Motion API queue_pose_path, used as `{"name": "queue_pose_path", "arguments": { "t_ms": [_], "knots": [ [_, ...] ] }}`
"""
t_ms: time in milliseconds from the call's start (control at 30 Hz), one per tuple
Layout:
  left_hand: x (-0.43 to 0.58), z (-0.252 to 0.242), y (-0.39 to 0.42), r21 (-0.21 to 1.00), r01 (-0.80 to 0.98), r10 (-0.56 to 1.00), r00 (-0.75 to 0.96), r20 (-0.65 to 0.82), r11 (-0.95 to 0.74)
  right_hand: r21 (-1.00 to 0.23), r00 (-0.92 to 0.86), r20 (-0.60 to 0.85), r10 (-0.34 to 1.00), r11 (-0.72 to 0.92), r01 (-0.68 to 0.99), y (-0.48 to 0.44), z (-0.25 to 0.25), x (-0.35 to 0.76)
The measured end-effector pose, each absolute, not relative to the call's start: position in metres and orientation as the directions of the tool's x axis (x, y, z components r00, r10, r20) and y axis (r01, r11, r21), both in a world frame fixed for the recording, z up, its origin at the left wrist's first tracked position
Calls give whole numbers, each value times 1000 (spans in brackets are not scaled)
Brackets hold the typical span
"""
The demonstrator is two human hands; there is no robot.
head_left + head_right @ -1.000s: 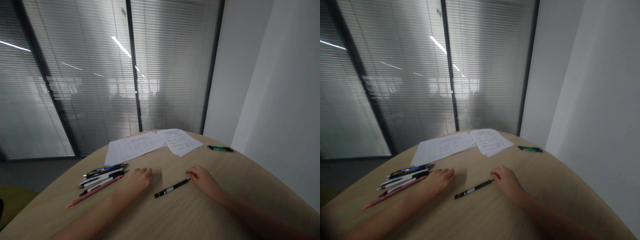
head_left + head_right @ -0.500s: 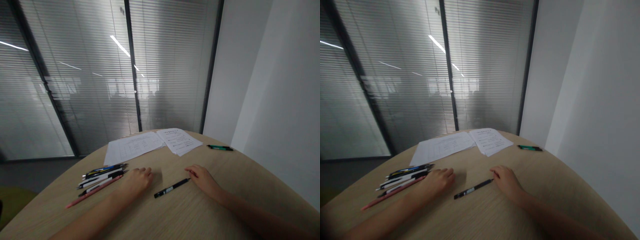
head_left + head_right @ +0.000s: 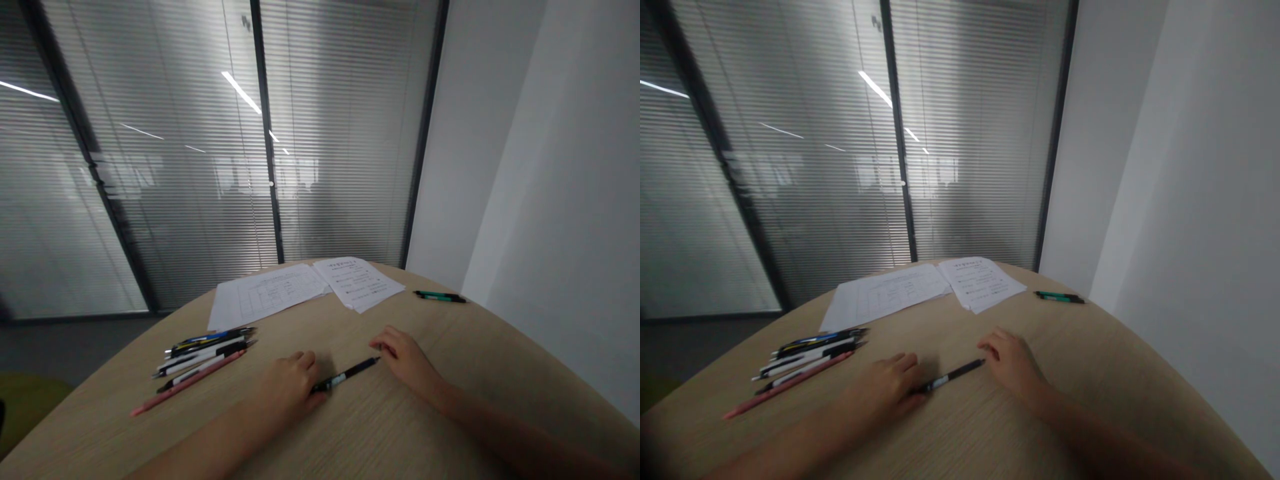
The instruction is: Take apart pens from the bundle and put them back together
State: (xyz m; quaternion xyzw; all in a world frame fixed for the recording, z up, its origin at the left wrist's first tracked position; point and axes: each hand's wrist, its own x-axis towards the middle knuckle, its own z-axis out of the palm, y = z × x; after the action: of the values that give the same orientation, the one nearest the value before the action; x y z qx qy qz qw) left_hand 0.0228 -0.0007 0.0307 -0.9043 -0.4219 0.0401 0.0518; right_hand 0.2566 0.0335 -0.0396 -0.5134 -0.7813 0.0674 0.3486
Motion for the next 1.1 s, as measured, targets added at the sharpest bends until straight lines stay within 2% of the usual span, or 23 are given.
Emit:
{"name": "queue_pose_path", "arguments": {
  "t_ms": [167,400,800,1033,1100],
  "knots": [
    [22,25,2,-87,770,775,631,-47,-632,-286,-314,480,819,484,827,28,-37,251],
    [20,27,5,-146,772,785,616,-65,-618,-192,-351,491,798,492,849,23,-35,248],
    [9,43,10,-260,758,792,608,-51,-599,-162,-418,460,784,537,828,23,-33,246],
    [-2,69,9,-272,792,827,562,-22,-546,-166,-358,470,807,479,862,24,-32,243],
    [-10,78,10,-227,800,817,575,28,-555,-189,-320,476,819,450,873,25,-32,243]
  ]
}}
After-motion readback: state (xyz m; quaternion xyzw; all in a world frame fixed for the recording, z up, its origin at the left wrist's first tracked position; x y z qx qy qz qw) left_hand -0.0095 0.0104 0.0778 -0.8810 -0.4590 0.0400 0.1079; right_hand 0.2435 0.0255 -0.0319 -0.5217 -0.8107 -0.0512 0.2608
